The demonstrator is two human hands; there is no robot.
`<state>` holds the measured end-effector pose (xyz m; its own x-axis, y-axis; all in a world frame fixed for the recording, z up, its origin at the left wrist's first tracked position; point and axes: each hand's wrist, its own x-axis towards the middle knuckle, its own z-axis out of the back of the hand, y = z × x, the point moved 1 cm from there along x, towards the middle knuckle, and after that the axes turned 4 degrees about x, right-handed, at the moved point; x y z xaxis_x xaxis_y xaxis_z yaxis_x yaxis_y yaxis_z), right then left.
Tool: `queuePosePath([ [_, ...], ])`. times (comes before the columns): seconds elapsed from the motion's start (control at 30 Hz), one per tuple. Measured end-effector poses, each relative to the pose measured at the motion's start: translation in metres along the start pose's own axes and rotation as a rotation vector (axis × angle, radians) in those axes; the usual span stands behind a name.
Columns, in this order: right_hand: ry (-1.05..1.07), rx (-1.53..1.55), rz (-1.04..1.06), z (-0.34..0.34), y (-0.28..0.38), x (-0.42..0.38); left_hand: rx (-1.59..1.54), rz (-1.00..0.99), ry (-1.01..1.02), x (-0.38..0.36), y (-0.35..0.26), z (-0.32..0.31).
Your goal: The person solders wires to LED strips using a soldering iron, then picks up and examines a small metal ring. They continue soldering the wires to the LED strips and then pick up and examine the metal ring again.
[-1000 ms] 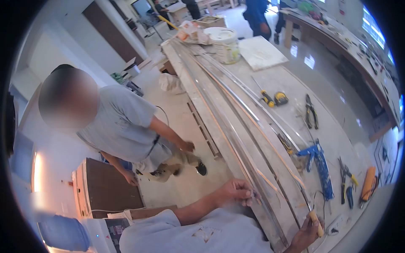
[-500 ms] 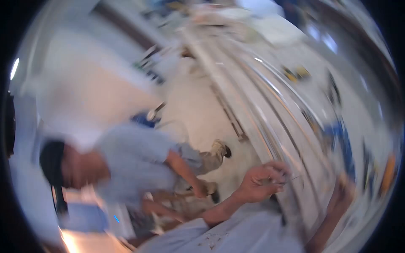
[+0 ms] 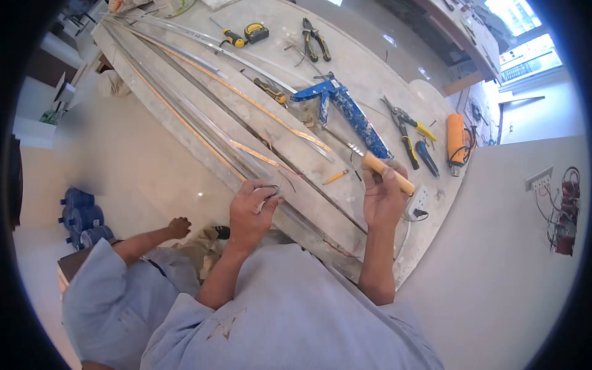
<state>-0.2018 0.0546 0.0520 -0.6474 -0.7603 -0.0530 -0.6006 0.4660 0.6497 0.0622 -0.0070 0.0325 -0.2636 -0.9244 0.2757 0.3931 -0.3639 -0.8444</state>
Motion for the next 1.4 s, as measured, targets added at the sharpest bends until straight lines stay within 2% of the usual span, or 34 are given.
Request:
queuePosePath([
  [0.03,0.041,-0.094,-0.025,0.001,-0.001,-0.003,0.127,-0.081,-0.001,-0.001,0.001,-0.005],
  [0.1,-0.001,-0.104,-0.084,0.008,-0.007,-0.007,0.189,-0.052,0.000,-0.004,0.000,-0.009],
  [0.37,0.077,-0.127,-0.287,0.020,-0.029,-0.012,0.369,-0.045,-0.064,-0.011,0.005,-0.025],
  [0.57,0.077,-0.143,-0.257,0.032,-0.033,-0.014,0.462,-0.160,-0.096,-0.007,0.000,-0.035],
  [0.73,0.059,-0.133,-0.263,0.042,-0.030,-0.021,0.513,-0.120,-0.032,-0.015,0.001,-0.047],
  [1.2,0.058,-0.194,-0.272,0.037,-0.033,-0.019,0.554,-0.131,-0.068,-0.014,0.007,-0.050],
  [1.4,0.139,-0.375,-0.269,0.035,-0.031,-0.007,0.550,-0.143,-0.051,-0.015,0.011,-0.050],
])
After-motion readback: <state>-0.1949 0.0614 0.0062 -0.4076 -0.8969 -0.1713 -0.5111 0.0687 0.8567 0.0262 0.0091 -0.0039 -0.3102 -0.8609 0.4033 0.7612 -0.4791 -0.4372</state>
